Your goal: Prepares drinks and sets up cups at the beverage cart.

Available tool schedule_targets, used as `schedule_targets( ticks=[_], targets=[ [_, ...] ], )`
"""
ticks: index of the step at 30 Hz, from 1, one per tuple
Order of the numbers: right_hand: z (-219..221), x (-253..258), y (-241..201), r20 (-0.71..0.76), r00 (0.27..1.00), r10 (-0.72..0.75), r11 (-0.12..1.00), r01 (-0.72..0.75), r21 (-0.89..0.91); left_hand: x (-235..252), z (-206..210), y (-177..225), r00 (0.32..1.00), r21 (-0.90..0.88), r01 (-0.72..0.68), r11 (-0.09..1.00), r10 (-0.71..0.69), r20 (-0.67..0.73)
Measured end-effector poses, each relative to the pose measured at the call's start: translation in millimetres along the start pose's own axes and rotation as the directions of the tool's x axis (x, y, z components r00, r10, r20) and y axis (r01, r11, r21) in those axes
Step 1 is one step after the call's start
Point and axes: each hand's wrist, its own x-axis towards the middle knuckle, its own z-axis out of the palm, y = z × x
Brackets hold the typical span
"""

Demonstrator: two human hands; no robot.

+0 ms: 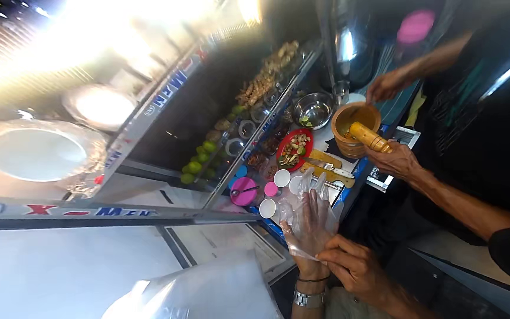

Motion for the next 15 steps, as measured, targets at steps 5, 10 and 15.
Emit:
schedule_targets(
  ticks=[5, 10, 15],
  targets=[
    [-8, 6, -14, 0.061, 0.997, 0.041, 0.999, -0.041, 0.006, 7, -10, -1, 0.995, -0.031, 0.074, 0.997, -0.072, 0.064],
    [5, -4, -4, 0.080, 0.996, -0.036, 0.999, 0.035, 0.014, 18, -10, -7, 0.987, 0.143, 0.139, 0.980, -0.126, -0.102],
    [4, -7, -5, 0.086, 0.996, -0.018, 0.991, 0.006, 0.135, 20, -5, 4, 0.989, 0.097, 0.123, 0.988, -0.130, 0.071]
  ],
)
